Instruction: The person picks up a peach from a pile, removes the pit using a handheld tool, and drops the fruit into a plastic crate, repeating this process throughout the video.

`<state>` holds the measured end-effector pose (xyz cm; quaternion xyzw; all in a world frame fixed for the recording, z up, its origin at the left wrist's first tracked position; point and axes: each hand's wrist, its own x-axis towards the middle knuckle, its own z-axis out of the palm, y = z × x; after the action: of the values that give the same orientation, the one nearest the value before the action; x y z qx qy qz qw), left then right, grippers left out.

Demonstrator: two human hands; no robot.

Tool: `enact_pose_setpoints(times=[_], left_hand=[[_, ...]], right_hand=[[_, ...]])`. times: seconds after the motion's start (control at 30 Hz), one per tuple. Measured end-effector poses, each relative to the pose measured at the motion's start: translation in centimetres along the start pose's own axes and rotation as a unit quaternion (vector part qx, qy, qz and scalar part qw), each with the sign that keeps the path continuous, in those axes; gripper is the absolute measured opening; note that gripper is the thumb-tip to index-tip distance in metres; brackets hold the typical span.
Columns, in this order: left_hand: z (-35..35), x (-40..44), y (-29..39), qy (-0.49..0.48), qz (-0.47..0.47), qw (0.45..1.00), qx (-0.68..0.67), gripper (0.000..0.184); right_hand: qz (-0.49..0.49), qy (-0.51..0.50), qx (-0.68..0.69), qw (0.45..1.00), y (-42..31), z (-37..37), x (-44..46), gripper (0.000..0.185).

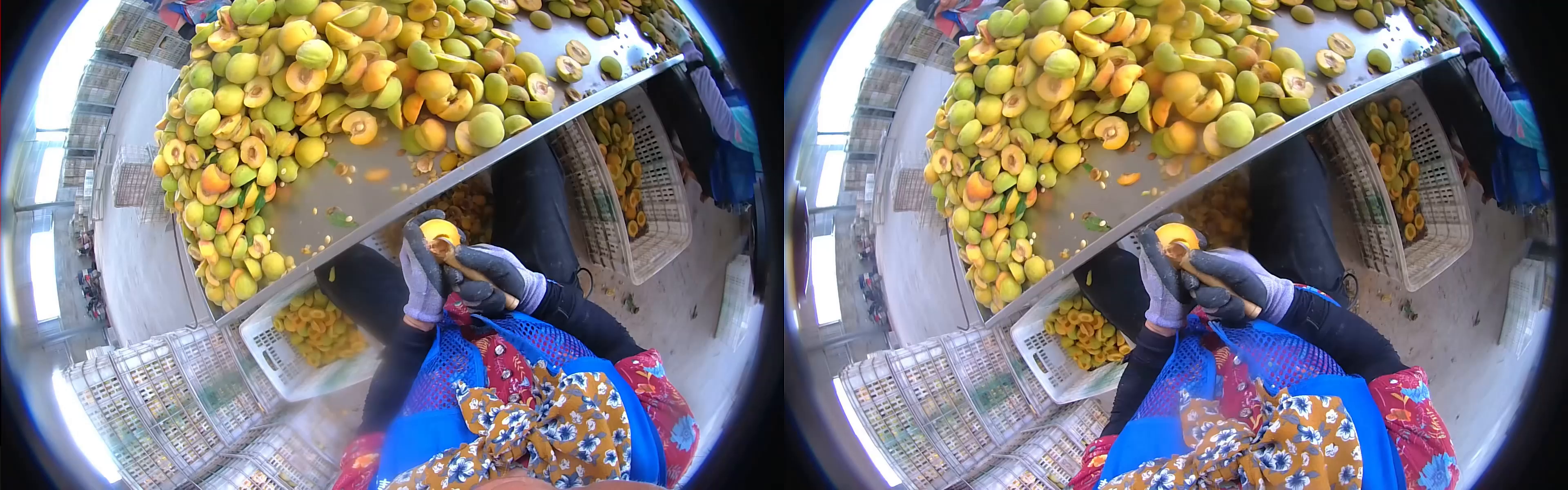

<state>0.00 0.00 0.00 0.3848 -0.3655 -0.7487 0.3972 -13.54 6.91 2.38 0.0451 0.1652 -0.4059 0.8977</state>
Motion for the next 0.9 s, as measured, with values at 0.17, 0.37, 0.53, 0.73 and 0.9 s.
enact_pose_setpoints(times=[0.17,0.37,0.53,0.73,0.9], left_hand=[[0.7,0.0,1.5,-0.013,0.012,0.997,0.069,0.047],[-1.1,-0.5,-0.5,-0.023,0.016,0.997,0.068,0.043],[-1.8,-0.3,-0.5,0.005,0.062,0.966,0.252,0.038],[-9.0,-3.4,4.6,0.197,0.049,0.922,0.329,0.046],[-14.7,-5.2,10.6,0.237,0.023,0.525,0.817,0.041]], right_hand=[[0.044,-0.124,0.112,0.985,0.0,-2.9,0.9,0.038],[-0.004,-0.015,-0.063,0.998,-0.5,-0.8,0.2,0.041],[0.002,-0.166,0.139,0.976,-0.9,-1.1,-0.3,0.044],[-0.127,0.093,-0.288,0.945,-3.5,1.0,-1.9,0.041],[-0.097,0.134,-0.347,0.923,-2.8,-0.4,-1.2,0.041]])
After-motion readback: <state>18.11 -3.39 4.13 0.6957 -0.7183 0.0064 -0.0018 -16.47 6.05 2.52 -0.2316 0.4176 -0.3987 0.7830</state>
